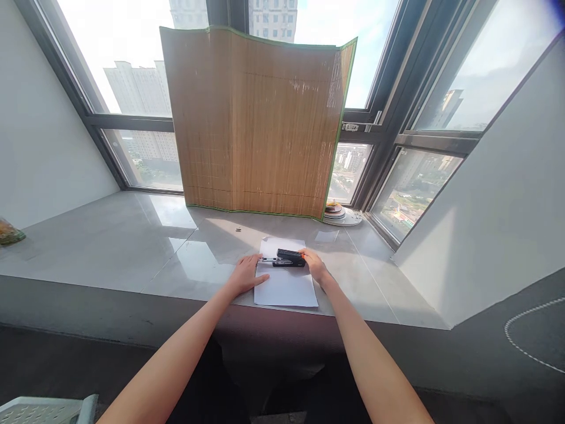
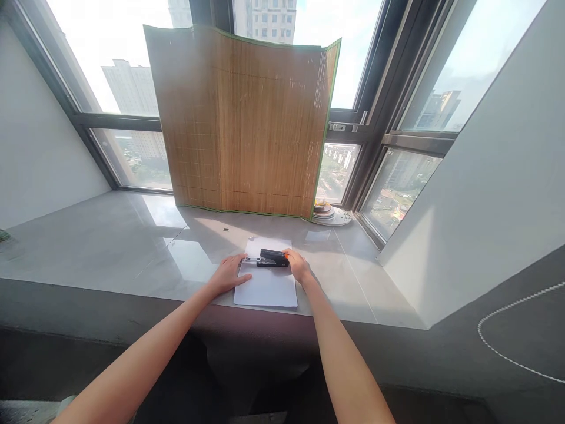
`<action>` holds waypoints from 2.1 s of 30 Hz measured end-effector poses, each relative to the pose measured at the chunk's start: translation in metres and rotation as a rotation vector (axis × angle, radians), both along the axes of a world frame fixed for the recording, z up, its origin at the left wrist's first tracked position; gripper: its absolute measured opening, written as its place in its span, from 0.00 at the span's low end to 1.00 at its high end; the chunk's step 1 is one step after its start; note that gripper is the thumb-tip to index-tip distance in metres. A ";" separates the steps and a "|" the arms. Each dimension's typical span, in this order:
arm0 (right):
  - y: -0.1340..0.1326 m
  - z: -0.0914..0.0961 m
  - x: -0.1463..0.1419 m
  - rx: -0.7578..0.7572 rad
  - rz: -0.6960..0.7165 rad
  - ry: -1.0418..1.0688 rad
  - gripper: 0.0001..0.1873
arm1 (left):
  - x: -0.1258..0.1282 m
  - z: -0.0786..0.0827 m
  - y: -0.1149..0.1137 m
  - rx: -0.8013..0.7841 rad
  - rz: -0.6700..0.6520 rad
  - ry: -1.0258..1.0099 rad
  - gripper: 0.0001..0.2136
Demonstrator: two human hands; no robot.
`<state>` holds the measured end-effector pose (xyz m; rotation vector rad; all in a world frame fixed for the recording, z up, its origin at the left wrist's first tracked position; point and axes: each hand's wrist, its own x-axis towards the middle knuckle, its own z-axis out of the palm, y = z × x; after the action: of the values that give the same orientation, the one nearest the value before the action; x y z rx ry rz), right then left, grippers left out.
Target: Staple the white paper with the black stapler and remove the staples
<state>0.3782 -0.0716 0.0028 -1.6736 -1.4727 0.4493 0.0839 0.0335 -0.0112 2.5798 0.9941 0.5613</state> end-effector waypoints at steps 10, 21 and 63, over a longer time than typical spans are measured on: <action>-0.001 -0.002 -0.002 0.007 0.011 -0.129 0.25 | 0.001 0.003 -0.003 -0.005 0.005 0.028 0.33; -0.004 -0.002 -0.004 0.058 0.151 -0.020 0.19 | -0.001 -0.002 0.000 0.023 -0.019 -0.005 0.31; -0.011 -0.003 -0.025 0.707 0.196 -0.787 0.25 | 0.049 0.015 -0.019 -1.633 0.184 -1.518 0.23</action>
<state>0.3530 -0.0830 0.0001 -1.1511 -2.0344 -0.6611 0.1326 0.0140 0.0034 0.3023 0.5250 0.8820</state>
